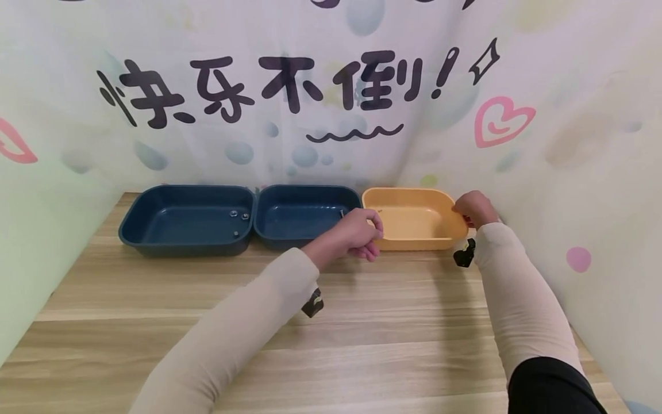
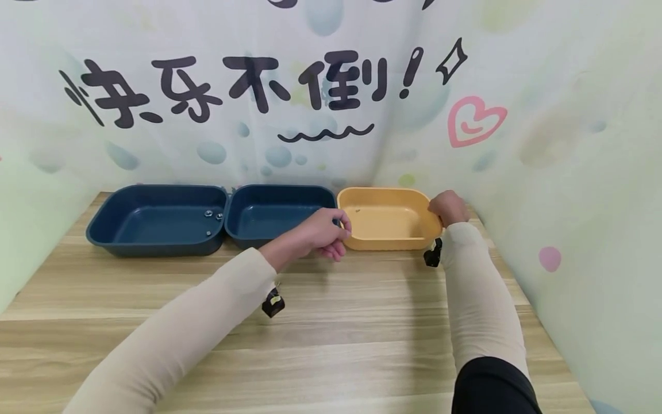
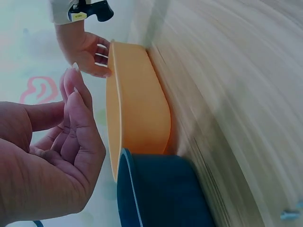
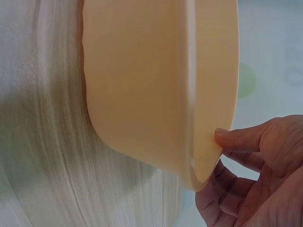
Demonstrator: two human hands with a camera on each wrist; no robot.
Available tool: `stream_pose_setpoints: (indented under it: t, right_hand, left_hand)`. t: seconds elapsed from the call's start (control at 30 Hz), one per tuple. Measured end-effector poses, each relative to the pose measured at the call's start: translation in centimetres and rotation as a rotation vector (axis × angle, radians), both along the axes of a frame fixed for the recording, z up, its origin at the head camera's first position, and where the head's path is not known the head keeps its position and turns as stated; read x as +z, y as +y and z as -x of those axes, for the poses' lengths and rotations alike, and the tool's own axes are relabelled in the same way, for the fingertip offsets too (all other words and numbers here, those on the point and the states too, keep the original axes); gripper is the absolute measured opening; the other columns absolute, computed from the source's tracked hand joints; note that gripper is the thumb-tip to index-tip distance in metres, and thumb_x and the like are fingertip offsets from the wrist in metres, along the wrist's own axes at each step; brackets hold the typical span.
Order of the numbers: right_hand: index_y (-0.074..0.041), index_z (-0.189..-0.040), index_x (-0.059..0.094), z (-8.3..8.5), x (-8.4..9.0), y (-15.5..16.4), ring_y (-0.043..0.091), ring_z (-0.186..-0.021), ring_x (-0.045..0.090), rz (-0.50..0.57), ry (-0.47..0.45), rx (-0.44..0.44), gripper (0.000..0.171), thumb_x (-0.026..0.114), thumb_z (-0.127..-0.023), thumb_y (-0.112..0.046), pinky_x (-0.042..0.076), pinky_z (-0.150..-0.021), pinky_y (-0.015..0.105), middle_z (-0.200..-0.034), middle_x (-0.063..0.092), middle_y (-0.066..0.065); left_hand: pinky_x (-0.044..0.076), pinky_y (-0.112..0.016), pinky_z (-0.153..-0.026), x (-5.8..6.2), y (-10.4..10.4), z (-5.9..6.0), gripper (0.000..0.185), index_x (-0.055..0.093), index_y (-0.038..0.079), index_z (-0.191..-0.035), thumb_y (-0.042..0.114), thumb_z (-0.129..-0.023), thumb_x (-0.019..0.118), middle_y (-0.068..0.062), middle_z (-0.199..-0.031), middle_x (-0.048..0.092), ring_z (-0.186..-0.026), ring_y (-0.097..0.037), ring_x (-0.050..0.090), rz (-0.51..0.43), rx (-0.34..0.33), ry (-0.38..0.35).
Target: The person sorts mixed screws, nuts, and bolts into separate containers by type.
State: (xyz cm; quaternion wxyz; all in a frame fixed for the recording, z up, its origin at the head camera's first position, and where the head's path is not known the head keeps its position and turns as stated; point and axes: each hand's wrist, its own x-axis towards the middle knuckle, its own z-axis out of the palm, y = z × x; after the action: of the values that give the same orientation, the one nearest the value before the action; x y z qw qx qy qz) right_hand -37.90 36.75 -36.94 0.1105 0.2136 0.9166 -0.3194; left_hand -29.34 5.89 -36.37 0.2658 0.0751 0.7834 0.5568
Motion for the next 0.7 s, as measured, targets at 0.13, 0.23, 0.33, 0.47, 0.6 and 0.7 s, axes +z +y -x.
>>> stream_pose_setpoints:
  t: [0.13,0.23,0.33,0.47,0.6,0.7]
  right_hand:
    - [0.007,-0.115,0.058,0.1,-0.1,0.1,0.025,-0.074,0.055,-0.008,-0.007,-0.018,0.030,0.057,-0.093,-0.014,0.055,-0.066,0.032,-0.087,0.053,0.014]
    - [0.006,-0.117,0.057,0.3,-0.2,0.2,0.025,-0.076,0.054,-0.011,-0.012,-0.028,0.031,0.057,-0.093,-0.013,0.055,-0.067,0.032,-0.090,0.053,0.015]
    - [0.007,-0.117,0.057,0.4,-0.4,0.3,0.025,-0.074,0.054,-0.014,-0.012,-0.026,0.031,0.057,-0.094,-0.014,0.054,-0.066,0.032,-0.087,0.053,0.014]
    - [0.007,-0.115,0.058,0.4,-0.4,0.2,0.025,-0.073,0.054,-0.024,-0.012,-0.017,0.030,0.058,-0.094,-0.015,0.054,-0.066,0.032,-0.085,0.051,0.014]
    - [0.006,-0.114,0.058,0.4,-0.3,0.0,0.025,-0.074,0.054,-0.031,-0.013,-0.018,0.029,0.058,-0.094,-0.014,0.055,-0.067,0.032,-0.088,0.052,0.015]
    - [0.007,-0.115,0.058,0.3,-0.3,0.0,0.025,-0.074,0.055,-0.031,-0.013,-0.013,0.029,0.058,-0.094,-0.014,0.055,-0.066,0.032,-0.090,0.053,0.016]
  left_hand:
    - [0.043,-0.021,-0.040,-0.3,1.1,0.7,0.003,0.056,0.008,-0.096,0.007,-0.095,0.058,-0.014,-0.061,0.065,-0.045,-0.018,0.061,-0.017,0.031,-0.002]
    - [0.043,-0.021,-0.040,-0.6,1.7,1.2,0.005,0.056,0.006,-0.100,0.007,-0.095,0.057,-0.014,-0.061,0.065,-0.045,-0.018,0.061,-0.040,0.056,-0.010]
    - [0.043,-0.021,-0.040,-1.0,2.1,1.6,0.005,0.057,0.005,-0.100,0.007,-0.095,0.056,-0.014,-0.062,0.065,-0.045,-0.018,0.060,-0.040,0.088,-0.032]
    - [0.042,-0.021,-0.039,-1.6,2.7,2.1,0.003,0.057,0.007,-0.095,0.008,-0.096,0.054,-0.014,-0.062,0.065,-0.044,-0.018,0.060,-0.001,0.123,-0.044]
    - [0.041,-0.021,-0.039,-2.1,3.0,2.4,0.006,0.056,0.008,-0.091,0.009,-0.096,0.055,-0.013,-0.061,0.065,-0.044,-0.018,0.059,0.027,0.135,-0.039]
    - [0.041,-0.021,-0.040,-2.4,3.1,2.5,0.007,0.055,0.009,-0.089,0.009,-0.096,0.056,-0.012,-0.059,0.064,-0.043,-0.018,0.059,0.032,0.134,-0.032]
